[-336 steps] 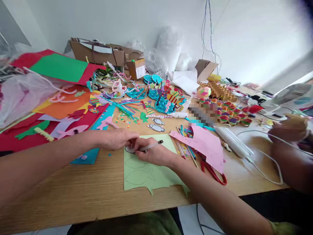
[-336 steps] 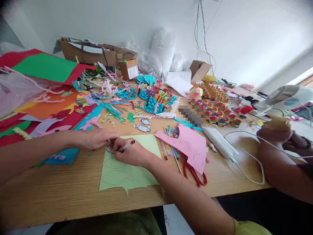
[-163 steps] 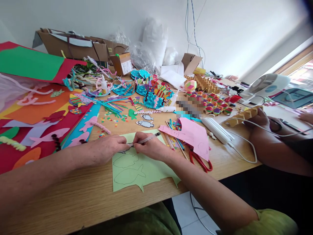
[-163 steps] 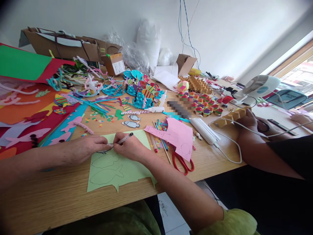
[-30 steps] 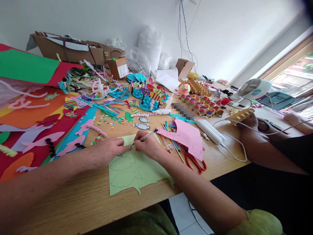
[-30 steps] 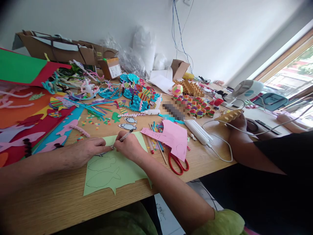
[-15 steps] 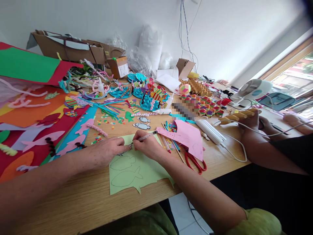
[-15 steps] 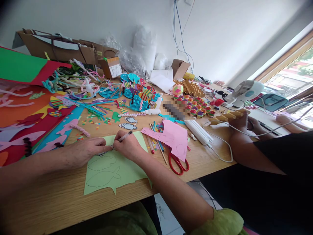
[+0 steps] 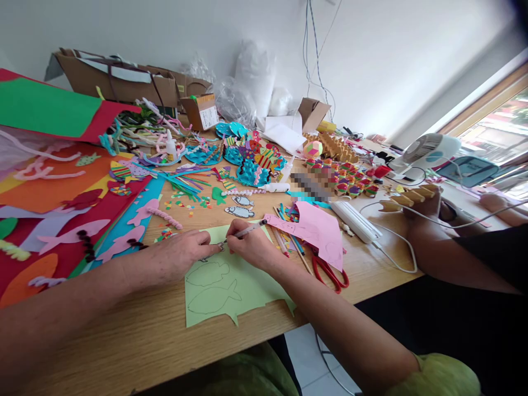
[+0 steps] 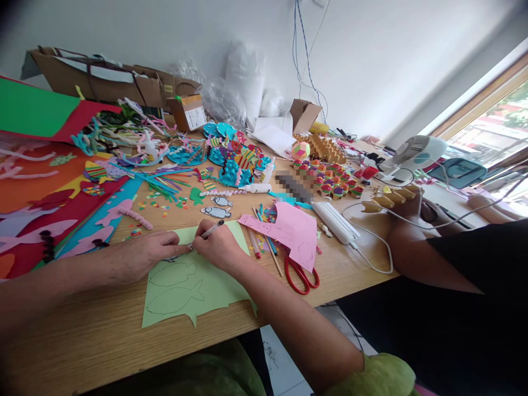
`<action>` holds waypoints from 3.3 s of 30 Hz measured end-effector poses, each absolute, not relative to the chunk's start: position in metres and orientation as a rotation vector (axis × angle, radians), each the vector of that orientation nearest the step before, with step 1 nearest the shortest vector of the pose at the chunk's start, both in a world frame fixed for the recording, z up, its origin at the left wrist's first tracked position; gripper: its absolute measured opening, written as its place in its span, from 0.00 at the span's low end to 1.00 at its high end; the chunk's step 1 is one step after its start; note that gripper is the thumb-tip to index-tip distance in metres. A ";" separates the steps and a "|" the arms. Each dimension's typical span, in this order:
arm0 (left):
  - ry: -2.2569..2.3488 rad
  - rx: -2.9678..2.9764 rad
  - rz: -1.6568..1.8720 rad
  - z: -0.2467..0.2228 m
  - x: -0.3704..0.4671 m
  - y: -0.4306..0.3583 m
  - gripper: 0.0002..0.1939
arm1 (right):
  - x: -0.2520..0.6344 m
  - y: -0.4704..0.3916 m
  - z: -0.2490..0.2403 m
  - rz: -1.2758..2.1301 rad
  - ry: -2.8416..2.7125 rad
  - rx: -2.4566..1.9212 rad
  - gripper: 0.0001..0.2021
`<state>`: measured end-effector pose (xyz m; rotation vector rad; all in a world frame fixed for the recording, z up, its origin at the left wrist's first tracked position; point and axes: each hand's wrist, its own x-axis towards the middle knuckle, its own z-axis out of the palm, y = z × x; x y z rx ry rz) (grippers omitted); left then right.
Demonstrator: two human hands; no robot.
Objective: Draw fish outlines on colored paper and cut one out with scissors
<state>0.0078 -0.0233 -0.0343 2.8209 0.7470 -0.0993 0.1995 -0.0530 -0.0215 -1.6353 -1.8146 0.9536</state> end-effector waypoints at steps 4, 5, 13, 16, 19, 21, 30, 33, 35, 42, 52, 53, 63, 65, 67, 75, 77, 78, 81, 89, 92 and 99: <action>0.761 2.809 -0.154 -0.032 0.009 -0.025 0.31 | 0.197 -0.051 -0.020 0.931 -1.829 -1.644 0.06; 0.766 2.803 -0.173 -0.031 0.009 -0.025 0.31 | 0.196 -0.050 -0.020 0.928 -1.834 -1.645 0.06; 0.774 2.773 -0.140 -0.033 0.009 -0.026 0.31 | 0.191 -0.049 -0.020 0.966 -1.874 -1.623 0.05; 0.780 2.764 -0.139 -0.034 0.007 -0.027 0.31 | 0.190 -0.048 -0.020 0.997 -1.893 -1.599 0.05; 0.730 2.744 -0.056 -0.037 0.002 -0.026 0.30 | 0.190 -0.048 -0.019 1.016 -1.902 -1.585 0.04; 0.691 2.729 -0.003 -0.039 -0.003 -0.026 0.29 | 0.190 -0.048 -0.019 1.017 -1.903 -1.581 0.05; 0.752 2.720 0.024 -0.039 -0.010 -0.033 0.31 | 0.188 -0.049 -0.016 0.981 -1.928 -1.596 0.06; 0.762 2.756 0.070 -0.040 -0.009 -0.035 0.30 | 0.185 -0.049 -0.016 0.972 -1.936 -1.605 0.06; 0.740 2.781 0.124 -0.041 -0.010 -0.036 0.29 | 0.184 -0.048 -0.015 0.969 -1.943 -1.605 0.06; 0.699 2.764 0.199 -0.042 -0.015 -0.041 0.27 | 0.177 -0.045 -0.017 0.977 -1.969 -1.589 0.05; 0.730 2.726 0.159 -0.042 -0.017 -0.040 0.29 | 0.174 -0.043 -0.019 0.991 -1.979 -1.549 0.05; 0.729 2.731 0.172 -0.042 -0.017 -0.040 0.29 | 0.174 -0.043 -0.020 0.996 -1.975 -1.548 0.05; 0.676 2.808 0.218 -0.042 -0.016 -0.039 0.27 | 0.173 -0.045 -0.022 0.981 -1.907 -1.559 0.06; 0.668 2.823 0.227 -0.043 -0.016 -0.039 0.27 | 0.173 -0.044 -0.023 0.971 -1.899 -1.559 0.06; 0.664 2.833 0.242 -0.043 -0.016 -0.039 0.27 | 0.174 -0.044 -0.025 0.958 -1.895 -1.559 0.06; 0.674 2.817 0.266 -0.038 -0.012 -0.041 0.26 | 0.173 -0.043 -0.026 0.910 -1.896 -1.557 0.07; 0.678 2.810 0.267 -0.037 -0.012 -0.042 0.28 | 0.173 -0.043 -0.026 0.906 -1.891 -1.564 0.07; 0.678 2.807 0.269 -0.037 -0.012 -0.042 0.29 | 0.173 -0.043 -0.026 0.905 -1.889 -1.568 0.06; 0.681 2.804 0.256 -0.036 -0.012 -0.042 0.29 | 0.173 -0.044 -0.027 0.903 -1.889 -1.574 0.06; 0.693 2.789 0.218 -0.036 -0.011 -0.041 0.26 | 0.171 -0.043 -0.027 0.910 -1.913 -1.577 0.05; 0.686 2.771 0.234 -0.039 -0.013 -0.041 0.25 | 0.169 -0.043 -0.026 0.920 -1.934 -1.564 0.05; 0.815 2.673 0.154 -0.037 -0.017 -0.048 0.29 | 0.169 -0.041 -0.024 0.960 -1.983 -1.528 0.05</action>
